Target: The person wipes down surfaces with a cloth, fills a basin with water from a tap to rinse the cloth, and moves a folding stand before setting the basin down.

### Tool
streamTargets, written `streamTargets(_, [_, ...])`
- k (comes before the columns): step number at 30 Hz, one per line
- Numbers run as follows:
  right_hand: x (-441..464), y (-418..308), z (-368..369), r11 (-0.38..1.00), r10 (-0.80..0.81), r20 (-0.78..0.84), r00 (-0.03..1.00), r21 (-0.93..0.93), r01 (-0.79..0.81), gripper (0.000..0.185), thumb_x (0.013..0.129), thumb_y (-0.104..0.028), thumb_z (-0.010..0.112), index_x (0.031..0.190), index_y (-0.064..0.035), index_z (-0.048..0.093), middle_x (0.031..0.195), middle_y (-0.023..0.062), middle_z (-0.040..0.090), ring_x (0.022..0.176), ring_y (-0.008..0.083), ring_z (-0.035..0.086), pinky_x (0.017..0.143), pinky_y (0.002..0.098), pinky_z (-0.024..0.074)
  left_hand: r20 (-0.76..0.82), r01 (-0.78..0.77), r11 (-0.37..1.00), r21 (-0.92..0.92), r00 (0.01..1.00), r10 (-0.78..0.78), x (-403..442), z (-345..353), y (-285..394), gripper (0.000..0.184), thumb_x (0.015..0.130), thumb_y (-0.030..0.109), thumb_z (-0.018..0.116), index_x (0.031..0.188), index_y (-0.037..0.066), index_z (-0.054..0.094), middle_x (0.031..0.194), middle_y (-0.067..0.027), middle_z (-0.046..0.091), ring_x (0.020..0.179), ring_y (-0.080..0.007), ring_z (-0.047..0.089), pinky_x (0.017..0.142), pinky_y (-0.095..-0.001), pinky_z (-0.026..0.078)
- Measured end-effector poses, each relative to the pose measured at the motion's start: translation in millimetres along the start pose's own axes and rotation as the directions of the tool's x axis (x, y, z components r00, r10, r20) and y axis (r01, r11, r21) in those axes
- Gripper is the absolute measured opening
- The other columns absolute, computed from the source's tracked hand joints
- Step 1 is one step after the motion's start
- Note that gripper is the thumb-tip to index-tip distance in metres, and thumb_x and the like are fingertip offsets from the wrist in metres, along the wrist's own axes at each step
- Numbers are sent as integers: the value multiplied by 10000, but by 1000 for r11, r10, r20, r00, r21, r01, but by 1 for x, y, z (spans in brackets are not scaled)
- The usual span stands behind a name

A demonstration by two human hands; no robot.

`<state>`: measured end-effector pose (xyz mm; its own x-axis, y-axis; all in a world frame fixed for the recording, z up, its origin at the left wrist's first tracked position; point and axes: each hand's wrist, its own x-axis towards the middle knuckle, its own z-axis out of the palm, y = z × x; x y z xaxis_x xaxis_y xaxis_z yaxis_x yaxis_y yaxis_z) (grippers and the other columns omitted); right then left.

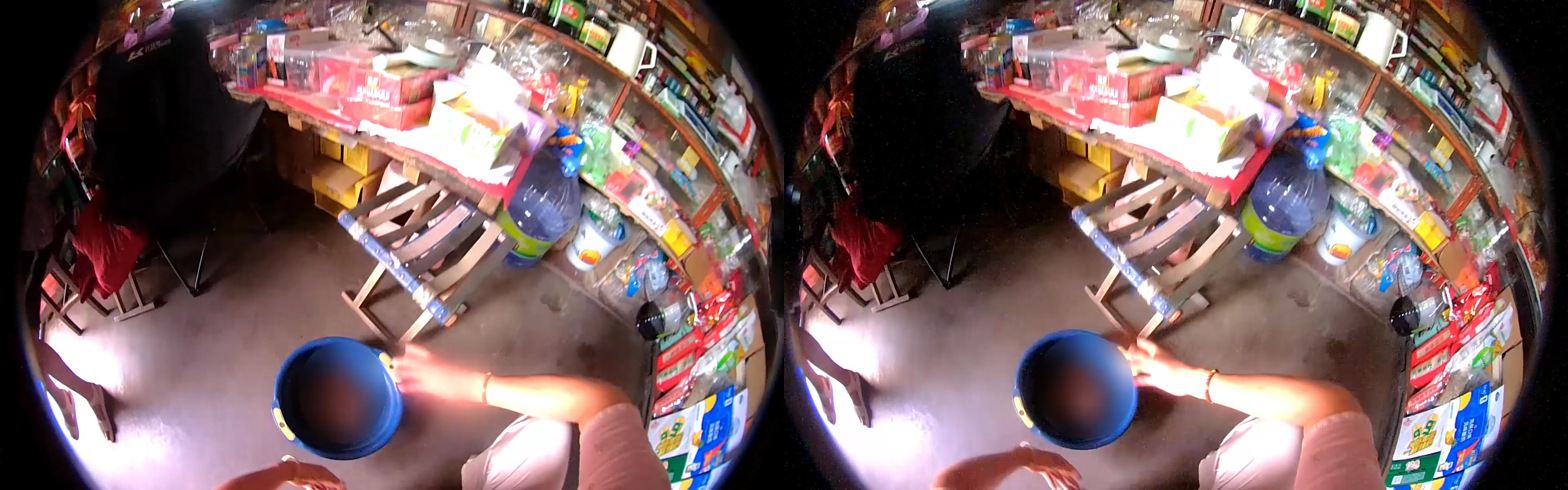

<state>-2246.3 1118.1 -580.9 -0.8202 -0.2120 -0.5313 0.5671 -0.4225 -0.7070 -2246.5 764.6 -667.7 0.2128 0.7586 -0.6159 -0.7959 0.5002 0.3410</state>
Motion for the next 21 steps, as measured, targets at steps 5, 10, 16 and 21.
streamTargets(5, [6,-57,11,571,-307,-262,915,718,397,532,818,-370,541,1114,53,409,1080,150,503,997,230,511,850,326,461,88,-107,928,357,993,81,75,30,-24,279,834,232,520,1027,31,511,867,-79,590,747,-186,579,640,-317,493])
streamTargets(10, [-11,-80,-15,468,-397,-320,860,735,490,332,829,-133,508,1036,97,388,1067,289,454,996,370,489,765,314,529,97,-34,854,518,995,-19,115,41,-32,264,844,234,512,1022,40,521,823,-69,592,690,-165,583,585,-295,497])
streamTargets(16, [-80,-100,-99,550,-425,-647,633,371,748,260,787,-92,583,957,53,450,941,260,483,851,372,535,611,260,558,198,106,865,490,953,-229,143,15,-50,432,882,270,457,1247,62,355,1039,-131,560,835,-223,601,710,-355,514])
streamTargets(21, [-128,-96,-138,606,-432,-709,557,229,762,247,792,-120,587,957,26,476,947,216,508,847,353,546,617,253,553,195,96,809,580,948,-251,125,22,-49,418,888,291,441,1225,51,381,1059,-139,549,879,-220,585,715,-363,507])
